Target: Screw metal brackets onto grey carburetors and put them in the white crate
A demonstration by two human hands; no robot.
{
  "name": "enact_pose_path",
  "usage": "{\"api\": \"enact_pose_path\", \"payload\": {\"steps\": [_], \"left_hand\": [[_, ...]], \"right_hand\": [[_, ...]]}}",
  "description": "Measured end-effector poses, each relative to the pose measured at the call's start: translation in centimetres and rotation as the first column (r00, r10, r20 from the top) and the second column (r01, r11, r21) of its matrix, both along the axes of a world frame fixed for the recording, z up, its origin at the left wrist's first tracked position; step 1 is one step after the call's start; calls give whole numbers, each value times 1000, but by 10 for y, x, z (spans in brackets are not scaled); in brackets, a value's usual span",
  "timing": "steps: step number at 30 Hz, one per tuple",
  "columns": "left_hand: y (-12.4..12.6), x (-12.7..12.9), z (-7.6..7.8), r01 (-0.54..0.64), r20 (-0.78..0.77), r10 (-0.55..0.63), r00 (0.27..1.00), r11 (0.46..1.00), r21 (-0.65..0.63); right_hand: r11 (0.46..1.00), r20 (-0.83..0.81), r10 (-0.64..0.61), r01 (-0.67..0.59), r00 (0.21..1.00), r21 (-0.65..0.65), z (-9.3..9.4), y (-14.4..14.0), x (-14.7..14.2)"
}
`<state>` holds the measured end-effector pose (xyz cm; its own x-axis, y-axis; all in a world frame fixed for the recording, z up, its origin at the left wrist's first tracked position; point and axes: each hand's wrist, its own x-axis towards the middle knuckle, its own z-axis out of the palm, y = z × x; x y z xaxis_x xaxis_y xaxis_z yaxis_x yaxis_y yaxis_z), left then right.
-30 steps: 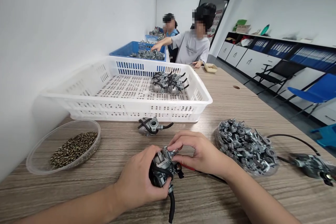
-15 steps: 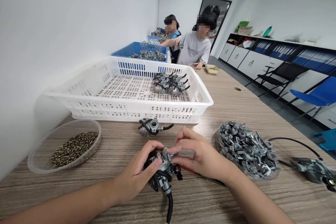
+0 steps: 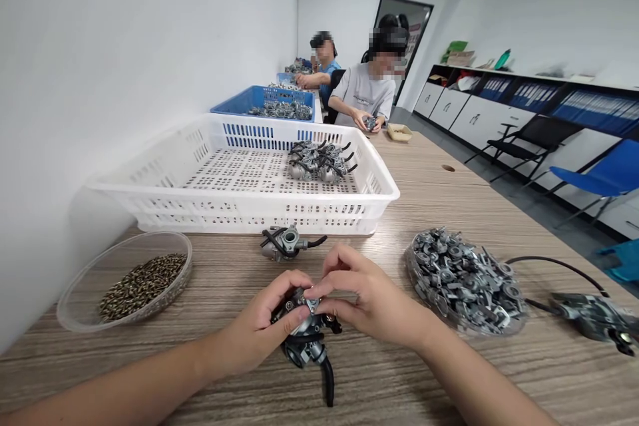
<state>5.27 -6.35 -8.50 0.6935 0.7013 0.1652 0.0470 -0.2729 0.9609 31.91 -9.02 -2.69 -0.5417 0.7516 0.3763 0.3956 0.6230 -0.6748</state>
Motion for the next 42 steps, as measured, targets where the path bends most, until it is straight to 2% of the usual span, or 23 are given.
{"api": "enact_pose_path", "payload": {"steps": [4, 10, 14, 17, 19, 21, 23, 25, 27, 29, 32, 35, 37, 38, 39, 40, 41, 42], "left_hand": [[2, 0, 3, 40, -37, -40, 998, 999, -11], [4, -3, 7, 96, -103, -90, 991, 994, 50], [5, -4, 10, 114, -126, -105, 986, 992, 61], [5, -5, 9, 109, -142, -100, 985, 993, 54], [5, -6, 8, 105, -135, -99, 986, 994, 36], [5, -6, 7, 106, -132, -102, 986, 994, 22], [5, -6, 5, 109, -136, -107, 985, 994, 12], [5, -5, 4, 112, -130, -111, 985, 994, 1], [5, -5, 3, 106, -116, -106, 988, 994, -9], [5, -5, 3, 96, -107, -97, 989, 995, -15], [4, -5, 3, 89, -86, -91, 992, 996, -24], [4, -5, 1, 88, -64, -90, 994, 996, -26], [5, -6, -2, 90, -62, -92, 994, 996, -29], [5, -6, -4, 90, -62, -92, 994, 995, -34], [5, -6, -6, 87, -59, -89, 994, 995, -39], [5, -6, -7, 85, -54, -87, 995, 995, -45], [5, -6, -8, 82, -47, -85, 995, 995, -51], [6, -6, -9, 81, -42, -84, 996, 995, -57]], "right_hand": [[1000, 9, 20, -20, 1000, -5, 1, -1, 0], [999, 19, 32, -31, 999, -6, -1, 0, -1], [999, 59, 29, -28, 998, -27, 8, 3, 8], [985, 140, -72, 93, 988, -148, 21, 5, 27], [934, 311, -107, 203, 944, -295, 25, 5, 39], [869, 517, -50, 292, 855, -400, 23, 3, 42], [863, 653, -19, 342, 757, -371, 16, 0, 36], [896, 714, -59, 352, 697, -270, 7, -5, 24], [917, 730, -85, 339, 678, -209, 0, -9, 14], [927, 730, -68, 313, 680, -205, -2, -13, 10], [943, 717, -53, 270, 695, -192, 8, -17, 19], [956, 540, -212, 286, 815, -57, 34, -20, 30], [943, 227, -333, 325, 915, 75, 56, -21, 28], [932, 21, -344, 338, 939, 132, 67, -20, 22], [920, -211, -300, 341, 930, 194, 78, -19, 13], [895, -449, -229, 368, 864, 251, 86, -16, 1], [866, -631, -145, 407, 762, 292, 92, -13, -13], [829, -745, -83, 460, 662, 317, 97, -9, -27]]}}
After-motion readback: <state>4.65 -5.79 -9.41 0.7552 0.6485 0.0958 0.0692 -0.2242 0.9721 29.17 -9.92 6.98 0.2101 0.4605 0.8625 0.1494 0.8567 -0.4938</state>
